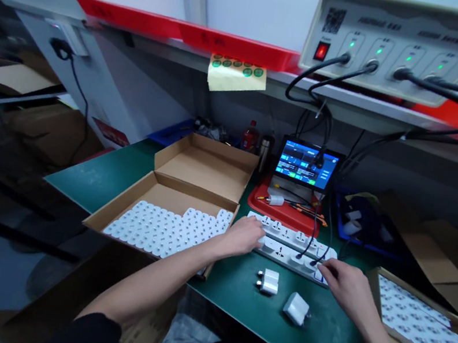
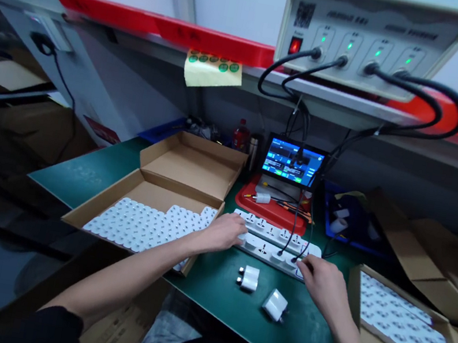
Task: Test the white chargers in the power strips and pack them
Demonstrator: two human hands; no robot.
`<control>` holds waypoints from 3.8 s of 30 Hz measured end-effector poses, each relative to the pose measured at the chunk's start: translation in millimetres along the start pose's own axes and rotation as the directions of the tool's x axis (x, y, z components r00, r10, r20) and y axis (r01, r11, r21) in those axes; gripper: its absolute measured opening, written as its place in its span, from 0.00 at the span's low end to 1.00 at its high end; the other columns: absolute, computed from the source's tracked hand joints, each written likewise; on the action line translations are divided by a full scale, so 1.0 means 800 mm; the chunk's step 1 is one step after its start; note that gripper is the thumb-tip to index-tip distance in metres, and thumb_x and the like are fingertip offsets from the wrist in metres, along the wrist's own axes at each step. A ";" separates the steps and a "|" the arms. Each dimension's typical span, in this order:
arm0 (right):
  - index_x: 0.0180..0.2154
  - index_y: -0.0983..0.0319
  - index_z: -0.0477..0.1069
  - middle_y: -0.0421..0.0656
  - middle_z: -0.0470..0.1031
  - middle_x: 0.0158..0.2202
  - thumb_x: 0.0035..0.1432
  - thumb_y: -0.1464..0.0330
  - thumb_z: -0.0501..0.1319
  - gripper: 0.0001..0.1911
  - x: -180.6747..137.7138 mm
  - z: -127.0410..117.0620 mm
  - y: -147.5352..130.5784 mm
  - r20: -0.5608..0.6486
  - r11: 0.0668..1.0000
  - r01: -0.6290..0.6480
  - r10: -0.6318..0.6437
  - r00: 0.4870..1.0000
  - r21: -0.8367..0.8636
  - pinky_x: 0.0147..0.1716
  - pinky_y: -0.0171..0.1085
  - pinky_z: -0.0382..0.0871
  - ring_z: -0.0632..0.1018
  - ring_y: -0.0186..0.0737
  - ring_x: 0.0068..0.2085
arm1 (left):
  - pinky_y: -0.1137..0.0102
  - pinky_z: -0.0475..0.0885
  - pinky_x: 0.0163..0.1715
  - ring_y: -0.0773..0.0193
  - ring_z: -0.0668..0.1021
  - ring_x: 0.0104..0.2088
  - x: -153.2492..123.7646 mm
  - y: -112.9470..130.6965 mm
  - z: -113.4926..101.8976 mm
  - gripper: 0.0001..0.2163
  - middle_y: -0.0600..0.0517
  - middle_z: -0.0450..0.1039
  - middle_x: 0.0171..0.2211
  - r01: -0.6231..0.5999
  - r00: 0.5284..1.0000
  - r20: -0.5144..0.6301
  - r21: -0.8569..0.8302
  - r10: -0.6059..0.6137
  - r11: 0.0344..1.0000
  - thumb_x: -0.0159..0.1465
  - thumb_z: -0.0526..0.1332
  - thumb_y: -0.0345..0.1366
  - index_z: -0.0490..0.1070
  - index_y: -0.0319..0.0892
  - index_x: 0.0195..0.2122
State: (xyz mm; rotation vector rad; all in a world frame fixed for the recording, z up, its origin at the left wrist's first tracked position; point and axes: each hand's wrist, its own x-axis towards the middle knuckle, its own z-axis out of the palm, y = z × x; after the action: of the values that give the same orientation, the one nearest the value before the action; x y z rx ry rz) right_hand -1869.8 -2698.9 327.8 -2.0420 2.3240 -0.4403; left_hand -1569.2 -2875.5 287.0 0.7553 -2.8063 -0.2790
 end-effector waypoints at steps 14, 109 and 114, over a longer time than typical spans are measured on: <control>0.39 0.57 0.78 0.45 0.84 0.34 0.69 0.53 0.58 0.17 0.006 0.060 0.017 -0.103 0.971 0.036 -0.012 0.995 0.237 0.35 0.42 0.71 0.82 0.49 0.35 | 0.65 0.76 0.47 0.54 0.83 0.44 0.077 0.102 0.027 0.06 0.47 0.83 0.40 -0.061 0.984 -0.177 -0.370 -0.006 0.927 0.71 0.66 0.34 0.81 0.42 0.37; 0.50 0.42 0.86 0.44 0.87 0.51 0.73 0.50 0.54 0.21 -0.054 0.087 0.006 0.298 0.957 0.239 -0.279 0.913 0.165 0.46 0.50 0.86 0.87 0.58 0.49 | 0.68 0.69 0.37 0.54 0.82 0.39 -0.081 -0.176 -0.056 0.28 0.46 0.82 0.37 0.519 0.852 0.071 -0.234 -0.518 0.822 0.79 0.48 0.57 0.76 0.42 0.33; 0.47 0.50 0.85 0.50 0.87 0.43 0.71 0.50 0.54 0.22 -0.054 0.090 0.021 0.274 0.987 0.142 -0.158 0.949 0.080 0.42 0.53 0.83 0.87 0.59 0.43 | 0.66 0.71 0.45 0.52 0.80 0.44 -0.086 -0.158 -0.058 0.27 0.42 0.81 0.41 0.486 0.873 0.041 -0.162 -0.486 0.859 0.80 0.48 0.54 0.77 0.40 0.38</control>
State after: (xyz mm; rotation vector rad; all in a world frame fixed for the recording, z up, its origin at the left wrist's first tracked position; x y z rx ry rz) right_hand -1866.0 -2669.5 247.7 -2.1042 1.9810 -0.2024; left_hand -1439.7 -2953.2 289.8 1.4136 -2.4998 -0.5877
